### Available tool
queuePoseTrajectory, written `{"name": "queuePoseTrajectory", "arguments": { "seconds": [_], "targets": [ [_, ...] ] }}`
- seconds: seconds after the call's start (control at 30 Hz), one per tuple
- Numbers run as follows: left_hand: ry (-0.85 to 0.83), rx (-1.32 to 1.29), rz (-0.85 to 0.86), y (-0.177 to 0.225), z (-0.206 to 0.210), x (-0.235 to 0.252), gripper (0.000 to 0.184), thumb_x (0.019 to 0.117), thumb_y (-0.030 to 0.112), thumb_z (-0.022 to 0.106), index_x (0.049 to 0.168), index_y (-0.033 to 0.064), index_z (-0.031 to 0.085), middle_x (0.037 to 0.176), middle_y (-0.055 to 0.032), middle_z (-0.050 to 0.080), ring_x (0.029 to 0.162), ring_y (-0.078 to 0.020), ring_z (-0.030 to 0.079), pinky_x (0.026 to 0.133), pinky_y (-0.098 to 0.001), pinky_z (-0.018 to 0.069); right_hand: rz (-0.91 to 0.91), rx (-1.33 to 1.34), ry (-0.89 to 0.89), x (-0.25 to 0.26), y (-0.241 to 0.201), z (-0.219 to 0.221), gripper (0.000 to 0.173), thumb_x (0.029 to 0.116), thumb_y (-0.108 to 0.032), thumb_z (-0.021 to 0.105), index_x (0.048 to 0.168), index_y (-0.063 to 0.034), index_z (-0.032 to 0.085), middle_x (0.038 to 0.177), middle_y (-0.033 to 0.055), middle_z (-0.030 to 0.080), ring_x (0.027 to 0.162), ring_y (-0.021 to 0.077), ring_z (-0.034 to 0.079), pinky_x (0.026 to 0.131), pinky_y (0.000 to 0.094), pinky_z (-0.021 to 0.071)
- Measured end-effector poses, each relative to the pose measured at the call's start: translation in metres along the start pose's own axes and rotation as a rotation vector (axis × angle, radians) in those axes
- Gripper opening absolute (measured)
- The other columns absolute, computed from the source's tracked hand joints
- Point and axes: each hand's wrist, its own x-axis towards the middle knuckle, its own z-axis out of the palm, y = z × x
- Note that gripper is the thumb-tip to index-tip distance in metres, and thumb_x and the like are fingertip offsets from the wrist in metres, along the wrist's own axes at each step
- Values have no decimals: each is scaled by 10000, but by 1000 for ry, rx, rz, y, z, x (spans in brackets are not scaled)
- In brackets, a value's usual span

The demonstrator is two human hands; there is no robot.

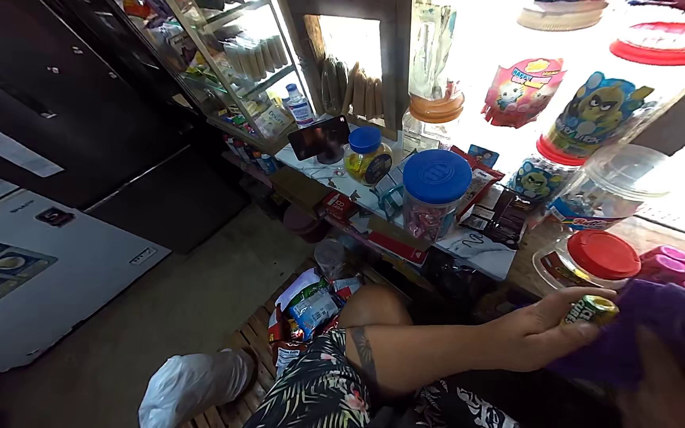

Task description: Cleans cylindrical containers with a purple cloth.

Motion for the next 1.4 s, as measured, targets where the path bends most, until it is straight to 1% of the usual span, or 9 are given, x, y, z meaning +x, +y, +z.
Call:
{"name": "queuePoseTrajectory", "arguments": {
  "seconds": [0.07, 0.13, 0.23, 0.37, 0.6, 0.73, 0.87, 1.0, 1.4],
  "targets": [
    [51, -112, -109, 1, 0, 1, 489, 1084, 174, 275, 1522, -43, 287, 1002, -87, 572, 739, -65, 527, 636, -226, 463, -73, -64, -29, 2, 2, -2, 442, 982, 30, 530, 1411, -76, 553, 1344, -132, 628, 1248, 8, 573, 1090, 232, 465],
    [54, -147, -158, 2, -1, 1, 509, 1094, 202, 222, 1560, -2, 246, 1077, -106, 568, 700, -64, 530, 587, -226, 470, -181, -211, -135, 0, 9, -5, 431, 1022, -58, 533, 1428, -192, 582, 1440, -116, 566, 1356, 24, 484, 1160, 246, 381],
    [33, 7, -94, -1, -1, -2, 513, 1094, 163, 239, 1561, -48, 248, 1223, -224, 573, 784, -121, 592, 668, -274, 519, -333, -348, -237, -1, 18, 1, 395, 1054, -92, 469, 1406, -209, 604, 1516, -3, 501, 1445, 85, 396, 1206, 257, 304],
    [-10, 232, -15, -3, -6, -4, 522, 1082, 130, 278, 1536, -127, 286, 1399, -339, 529, 1263, -332, 597, 1076, -455, 457, -376, -418, -209, -1, 20, -2, 384, 1043, -40, 441, 1372, -136, 615, 1475, 56, 529, 1428, 95, 416, 1197, 243, 304],
    [96, 115, 2, -5, -3, -2, 505, 1068, 123, 282, 1494, -143, 343, 1371, -326, 538, 1193, -275, 620, 1021, -399, 495, -433, -441, -143, -3, 20, 6, 386, 1033, -55, 489, 1362, -182, 645, 1417, -40, 527, 1359, 23, 451, 1156, 196, 353],
    [249, 29, -81, -2, -8, 2, 498, 1087, 197, 229, 1464, -75, 408, 1245, -199, 583, 797, -75, 593, 630, -230, 507, -452, -389, -211, -13, 22, 16, 325, 1040, -113, 512, 1316, -197, 662, 1349, -75, 564, 1302, 27, 492, 1124, 200, 382],
    [253, 33, -88, -6, -11, 4, 495, 1091, 206, 222, 1449, -62, 434, 1297, -193, 563, 861, -73, 603, 678, -224, 515, -474, -357, -265, -10, 23, 13, 304, 1037, -126, 510, 1279, -199, 679, 1314, -66, 573, 1284, 47, 504, 1115, 213, 390],
    [140, 80, -16, -9, -2, 0, 476, 1083, 141, 252, 1430, -138, 420, 1334, -292, 561, 1170, -238, 613, 1006, -384, 495, -448, -429, -207, 0, 19, 0, 331, 1019, -81, 499, 1292, -151, 673, 1303, -17, 566, 1271, 15, 494, 1107, 171, 374],
    [218, 69, -11, -13, -3, 0, 498, 1100, 186, 222, 1436, -113, 437, 1326, -259, 569, 1131, -180, 609, 972, -328, 498, -406, -400, -192, -11, 18, 10, 324, 1011, -61, 528, 1276, -152, 690, 1273, -9, 566, 1255, 5, 504, 1095, 159, 388]
  ]
}}
